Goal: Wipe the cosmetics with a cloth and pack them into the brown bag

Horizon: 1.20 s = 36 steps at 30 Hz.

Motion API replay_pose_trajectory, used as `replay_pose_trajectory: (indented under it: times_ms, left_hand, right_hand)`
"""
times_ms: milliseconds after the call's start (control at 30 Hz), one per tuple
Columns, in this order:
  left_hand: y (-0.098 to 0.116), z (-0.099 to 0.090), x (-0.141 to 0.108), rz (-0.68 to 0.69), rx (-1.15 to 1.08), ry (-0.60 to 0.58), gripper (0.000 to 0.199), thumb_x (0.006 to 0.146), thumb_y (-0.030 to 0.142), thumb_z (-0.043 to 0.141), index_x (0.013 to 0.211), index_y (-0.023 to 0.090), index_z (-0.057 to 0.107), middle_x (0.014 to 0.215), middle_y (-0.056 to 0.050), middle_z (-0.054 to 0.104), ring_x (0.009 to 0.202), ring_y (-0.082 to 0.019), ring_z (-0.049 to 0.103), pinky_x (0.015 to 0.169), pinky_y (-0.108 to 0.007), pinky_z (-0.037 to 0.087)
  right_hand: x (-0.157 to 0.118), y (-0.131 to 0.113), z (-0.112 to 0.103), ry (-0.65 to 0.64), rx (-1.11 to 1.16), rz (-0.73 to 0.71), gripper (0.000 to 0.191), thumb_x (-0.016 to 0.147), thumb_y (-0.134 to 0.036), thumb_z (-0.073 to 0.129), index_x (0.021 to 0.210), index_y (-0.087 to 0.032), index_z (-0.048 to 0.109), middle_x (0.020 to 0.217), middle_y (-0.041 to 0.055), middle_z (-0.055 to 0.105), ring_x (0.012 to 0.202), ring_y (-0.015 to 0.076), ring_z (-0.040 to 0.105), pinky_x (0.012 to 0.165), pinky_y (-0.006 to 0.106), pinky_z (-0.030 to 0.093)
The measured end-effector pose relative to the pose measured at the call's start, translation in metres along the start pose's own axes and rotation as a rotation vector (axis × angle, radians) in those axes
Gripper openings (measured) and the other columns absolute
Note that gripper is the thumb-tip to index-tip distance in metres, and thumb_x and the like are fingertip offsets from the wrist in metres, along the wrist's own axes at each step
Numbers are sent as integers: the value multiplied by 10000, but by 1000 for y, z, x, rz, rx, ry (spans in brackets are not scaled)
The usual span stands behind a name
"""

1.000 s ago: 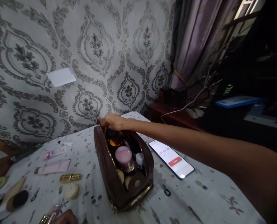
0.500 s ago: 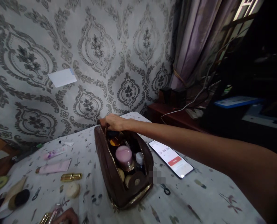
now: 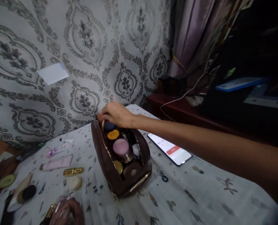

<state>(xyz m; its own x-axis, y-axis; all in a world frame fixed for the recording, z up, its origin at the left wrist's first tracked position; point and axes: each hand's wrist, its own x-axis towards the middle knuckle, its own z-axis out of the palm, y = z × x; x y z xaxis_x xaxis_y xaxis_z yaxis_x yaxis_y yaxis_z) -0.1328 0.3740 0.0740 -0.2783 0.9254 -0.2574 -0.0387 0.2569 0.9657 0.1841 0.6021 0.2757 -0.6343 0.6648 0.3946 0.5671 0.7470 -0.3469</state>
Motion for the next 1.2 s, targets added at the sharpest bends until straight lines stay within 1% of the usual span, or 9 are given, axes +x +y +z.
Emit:
replay_pose_trajectory:
  times_ms: [133, 267, 467, 600, 733, 833, 933, 1067, 1200]
  left_hand:
    - [1, 25, -18, 40, 95, -117, 439, 585, 625, 774, 572, 218, 611, 472, -31, 574, 426, -185, 504, 431, -303, 465]
    - [16, 51, -35, 42, 83, -180, 494, 726, 693, 644, 643, 207, 629, 485, -27, 582, 419, -167, 499, 402, -272, 418]
    - [34, 73, -50, 138, 131, -91, 489, 770, 683, 622, 669, 206, 666, 524, -12, 604, 477, -166, 527, 486, -273, 438]
    - [38, 81, -53, 219, 196, -38, 533, 782, 698, 604, 616, 193, 648, 554, -19, 599, 582, -175, 559, 596, -274, 450]
    - [40, 89, -59, 115, -45, 116, 542, 744, 730, 611, 677, 193, 644, 592, -4, 596, 568, -158, 526, 567, -268, 436]
    - [43, 92, -66, 114, -207, 202, 521, 738, 716, 617, 817, 203, 667, 796, -30, 668, 755, -203, 610, 723, -311, 497]
    - [44, 88, -69, 235, -65, 259, 442, 821, 619, 590, 1002, 222, 663, 1047, -57, 669, 1054, -260, 596, 957, -362, 444]
    - [43, 72, -64, 386, 232, 277, 336, 893, 497, 541, 1090, 237, 623, 1076, -60, 661, 1067, -254, 578, 978, -370, 413]
    - [42, 56, -53, 388, 381, 307, 328, 921, 497, 447, 850, 218, 606, 797, -23, 627, 808, -219, 585, 794, -337, 444]
  right_hand:
    - [-33, -25, -5, 78, 95, -104, 144, 895, -131, 591, 806, -144, 704, 696, -10, 631, 643, 105, 528, 620, 224, 306]
    - [-72, -59, -2, 89, 74, -339, 184, 923, -216, 622, 754, -143, 637, 738, 8, 626, 649, 113, 521, 576, 239, 294]
    - [-126, -108, 48, 103, 156, -604, 153, 955, -270, 579, 855, -175, 648, 729, -4, 625, 619, 125, 497, 507, 278, 256]
    - [-147, -128, 110, -173, 191, -538, 222, 886, -381, 672, 805, -175, 673, 703, 2, 660, 643, 151, 572, 506, 269, 308]
    - [-152, -139, 157, -430, 458, -374, 226, 839, -306, 707, 1025, -181, 686, 1035, 57, 710, 867, 188, 662, 708, 266, 499]
    - [-146, -144, 173, -371, 697, -213, 465, 812, -190, 667, 1270, -167, 592, 1366, 146, 573, 1250, 270, 546, 1030, 381, 460]
    - [-136, -147, 182, -285, 914, -154, 584, 823, -127, 555, 1402, -186, 506, 1493, 139, 464, 1396, 265, 407, 1178, 456, 303]
    - [-131, -147, 202, -249, 1124, 51, 648, 798, -167, 569, 1438, -227, 489, 1471, 100, 499, 1385, 284, 420, 1180, 520, 280]
    - [-131, -150, 220, -354, 1393, 195, 605, 830, -326, 628, 1415, -218, 518, 1338, 117, 603, 1142, 288, 611, 902, 448, 548]
